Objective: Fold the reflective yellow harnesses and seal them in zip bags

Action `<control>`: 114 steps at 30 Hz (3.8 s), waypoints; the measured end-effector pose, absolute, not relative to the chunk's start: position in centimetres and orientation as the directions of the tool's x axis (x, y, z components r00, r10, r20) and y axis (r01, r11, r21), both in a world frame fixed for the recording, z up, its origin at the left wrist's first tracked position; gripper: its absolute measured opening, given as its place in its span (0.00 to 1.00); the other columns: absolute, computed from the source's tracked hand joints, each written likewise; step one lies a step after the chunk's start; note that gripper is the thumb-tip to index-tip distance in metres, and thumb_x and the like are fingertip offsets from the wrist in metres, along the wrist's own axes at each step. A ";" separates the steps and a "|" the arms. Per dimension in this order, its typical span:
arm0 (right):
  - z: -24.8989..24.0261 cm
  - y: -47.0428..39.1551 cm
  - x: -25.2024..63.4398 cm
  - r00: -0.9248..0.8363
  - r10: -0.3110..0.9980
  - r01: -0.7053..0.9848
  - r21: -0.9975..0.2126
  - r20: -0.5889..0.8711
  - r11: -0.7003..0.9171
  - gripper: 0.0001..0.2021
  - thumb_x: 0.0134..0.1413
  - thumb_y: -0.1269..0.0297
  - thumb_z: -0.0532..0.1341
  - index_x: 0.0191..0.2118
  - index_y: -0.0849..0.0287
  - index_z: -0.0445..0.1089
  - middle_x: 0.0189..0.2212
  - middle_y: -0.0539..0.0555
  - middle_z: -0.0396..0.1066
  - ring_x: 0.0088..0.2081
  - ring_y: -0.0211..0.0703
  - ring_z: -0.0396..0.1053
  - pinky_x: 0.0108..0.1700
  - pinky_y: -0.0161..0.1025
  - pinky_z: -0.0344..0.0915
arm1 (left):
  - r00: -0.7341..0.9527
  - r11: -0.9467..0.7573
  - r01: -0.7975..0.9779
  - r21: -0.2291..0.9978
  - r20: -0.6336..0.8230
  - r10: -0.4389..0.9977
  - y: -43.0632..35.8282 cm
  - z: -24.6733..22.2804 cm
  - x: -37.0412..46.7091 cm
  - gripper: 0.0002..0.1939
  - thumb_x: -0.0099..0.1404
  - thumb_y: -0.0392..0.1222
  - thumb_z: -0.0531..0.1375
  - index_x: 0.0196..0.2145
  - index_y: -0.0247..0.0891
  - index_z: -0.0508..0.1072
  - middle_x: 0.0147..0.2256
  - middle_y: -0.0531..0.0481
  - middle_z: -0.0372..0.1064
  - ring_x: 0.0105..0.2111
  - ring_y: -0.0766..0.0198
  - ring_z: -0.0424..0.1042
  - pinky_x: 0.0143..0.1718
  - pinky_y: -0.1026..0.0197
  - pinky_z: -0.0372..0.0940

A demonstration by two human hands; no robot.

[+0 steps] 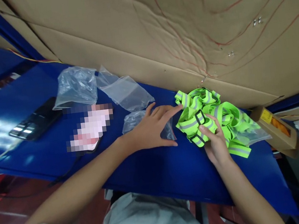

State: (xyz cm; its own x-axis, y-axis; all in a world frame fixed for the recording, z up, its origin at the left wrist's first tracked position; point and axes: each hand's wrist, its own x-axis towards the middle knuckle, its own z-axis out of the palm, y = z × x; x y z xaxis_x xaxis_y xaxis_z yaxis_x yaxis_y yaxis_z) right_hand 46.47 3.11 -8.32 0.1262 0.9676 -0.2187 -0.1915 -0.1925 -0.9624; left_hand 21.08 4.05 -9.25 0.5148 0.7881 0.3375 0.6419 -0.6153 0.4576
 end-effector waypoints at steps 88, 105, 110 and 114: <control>-9.1 0.9 44.4 -0.248 0.969 0.088 -0.996 -0.011 0.011 0.27 0.49 0.51 0.75 0.50 0.47 0.62 0.48 0.52 0.71 0.39 0.44 0.74 0.40 0.43 0.75 | 0.481 -0.592 0.769 0.240 0.393 0.784 2.1 -8.5 23.8 0.43 0.63 0.55 0.68 0.66 0.29 0.60 0.60 0.33 0.70 0.57 0.45 0.72 0.56 0.48 0.65; -11.4 1.8 46.6 -0.373 0.915 -0.036 -0.984 -0.150 -0.176 0.23 0.55 0.39 0.66 0.47 0.51 0.76 0.47 0.55 0.79 0.53 0.52 0.75 0.55 0.52 0.73 | 0.498 -0.527 0.849 0.034 0.284 0.819 0.7 -6.6 29.3 0.47 0.65 0.57 0.68 0.72 0.35 0.54 0.60 0.31 0.66 0.58 0.39 0.68 0.58 0.40 0.62; -11.3 1.4 47.2 -0.520 0.849 -0.026 -0.992 -0.095 -0.127 0.26 0.43 0.47 0.77 0.48 0.50 0.78 0.49 0.57 0.79 0.52 0.56 0.77 0.53 0.53 0.75 | 0.539 -0.543 0.814 0.207 0.080 0.839 -1.1 -5.6 29.7 0.64 0.55 0.54 0.76 0.76 0.50 0.40 0.72 0.33 0.52 0.69 0.30 0.55 0.65 0.25 0.51; -10.5 1.6 47.2 -0.518 0.854 0.021 -0.998 -0.056 -0.053 0.19 0.48 0.55 0.77 0.47 0.50 0.79 0.50 0.56 0.80 0.54 0.54 0.77 0.59 0.52 0.72 | 0.609 -0.589 0.687 0.426 0.105 0.786 0.4 -2.6 25.5 0.60 0.60 0.50 0.74 0.76 0.48 0.39 0.73 0.35 0.48 0.71 0.42 0.55 0.66 0.36 0.57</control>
State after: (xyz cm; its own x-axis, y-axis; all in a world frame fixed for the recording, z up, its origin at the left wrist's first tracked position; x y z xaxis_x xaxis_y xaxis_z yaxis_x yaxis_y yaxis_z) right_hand 47.16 1.62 -10.45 -0.5176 0.8538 -0.0565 0.0213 -0.0532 -0.9984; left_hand 25.52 0.44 -2.60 0.6090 0.7861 0.1054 0.6866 -0.5890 0.4261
